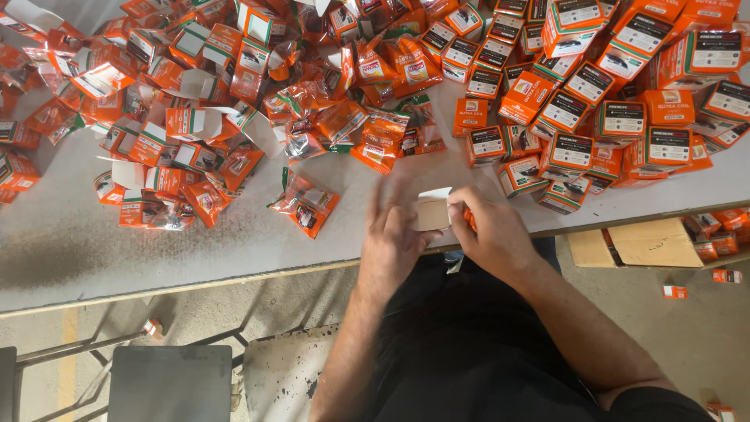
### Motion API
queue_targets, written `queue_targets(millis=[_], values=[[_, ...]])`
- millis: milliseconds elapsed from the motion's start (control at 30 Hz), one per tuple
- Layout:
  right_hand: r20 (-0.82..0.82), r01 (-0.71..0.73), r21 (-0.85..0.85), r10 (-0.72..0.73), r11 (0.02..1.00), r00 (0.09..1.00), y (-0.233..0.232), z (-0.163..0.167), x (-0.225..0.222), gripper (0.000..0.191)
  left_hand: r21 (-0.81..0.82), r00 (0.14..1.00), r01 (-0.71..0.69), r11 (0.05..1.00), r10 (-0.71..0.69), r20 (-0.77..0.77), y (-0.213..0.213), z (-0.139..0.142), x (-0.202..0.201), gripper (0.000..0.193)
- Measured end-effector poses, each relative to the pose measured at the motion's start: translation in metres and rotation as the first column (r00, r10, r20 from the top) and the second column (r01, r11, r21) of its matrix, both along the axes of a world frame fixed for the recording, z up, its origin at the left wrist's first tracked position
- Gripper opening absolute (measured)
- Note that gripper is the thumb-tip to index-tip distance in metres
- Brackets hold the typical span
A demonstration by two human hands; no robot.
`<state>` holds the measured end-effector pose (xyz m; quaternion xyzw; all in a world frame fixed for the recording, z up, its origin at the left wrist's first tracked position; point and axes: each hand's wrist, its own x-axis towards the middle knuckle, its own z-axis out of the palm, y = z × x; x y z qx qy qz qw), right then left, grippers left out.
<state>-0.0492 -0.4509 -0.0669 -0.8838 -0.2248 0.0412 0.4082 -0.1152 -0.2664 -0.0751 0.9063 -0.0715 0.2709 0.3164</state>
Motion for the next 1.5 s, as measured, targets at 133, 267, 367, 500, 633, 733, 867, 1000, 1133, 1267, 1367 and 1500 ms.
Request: queue_targets(millis=[133,267,367,500,633,733,867,1000,1133,1267,1367,1500], values=[[0.323,-0.050,0.222,-0.025,0.974,0.946,-0.001,0.004,-0.007,0.046,-0.253,0.961,0.198,0.947,-0.239,-0.142,0.004,0.006,0.005,0.061],[0.371,-0.094,0.300,-0.026,0.949,0.928,-0.014,0.009,-0.027,0.061,-0.191,0.977,0.137,0.972,-0.165,-0.137,0.000,0.003,0.005,0.079],[0.230,-0.131,0.421,0.034,0.897,0.973,-0.016,0.020,-0.028,0.055,-0.141,0.983,0.128,0.982,-0.144,-0.115,0.000,0.000,0.006,0.086],[0.597,-0.221,-0.035,0.198,0.975,0.777,-0.016,0.048,-0.014,0.047,-0.182,0.979,0.092,0.979,-0.123,-0.165,0.001,0.001,0.007,0.087],[0.560,-0.287,-0.327,0.430,0.900,0.708,-0.006,0.075,-0.004,0.044,-0.173,0.983,0.129,0.976,-0.149,-0.109,0.001,0.003,0.008,0.085],[0.519,-0.362,-0.386,0.525,0.848,0.675,-0.002,0.084,0.000,0.041,-0.131,0.983,0.161,0.978,-0.171,-0.068,0.002,0.004,0.007,0.076],[0.503,-0.495,-0.183,0.514,0.849,0.695,-0.004,0.077,0.016,0.032,-0.141,0.983,0.161,0.977,-0.172,-0.067,0.005,0.003,0.006,0.070],[0.486,-0.491,-0.142,0.493,0.860,0.722,-0.003,0.059,0.024,0.023,-0.140,0.981,0.188,0.972,-0.191,-0.011,0.005,0.002,0.005,0.070],[0.482,-0.400,-0.150,0.420,0.904,0.769,0.004,0.043,0.024,0.021,-0.055,0.985,0.172,0.983,-0.173,0.005,0.003,0.004,0.004,0.069],[0.673,-0.238,-0.115,0.252,0.964,0.696,0.008,0.027,0.012,0.021,-0.051,0.986,0.165,0.985,-0.166,-0.001,0.004,0.008,0.002,0.065],[0.735,-0.192,-0.131,0.225,0.973,0.639,0.004,0.019,0.009,0.025,-0.052,0.989,0.144,0.988,-0.146,-0.023,0.004,0.009,0.002,0.062],[0.692,-0.176,-0.220,0.281,0.959,0.665,-0.002,0.015,0.002,0.036,0.022,0.993,0.116,0.993,-0.115,-0.040,0.003,0.003,0.004,0.060]])
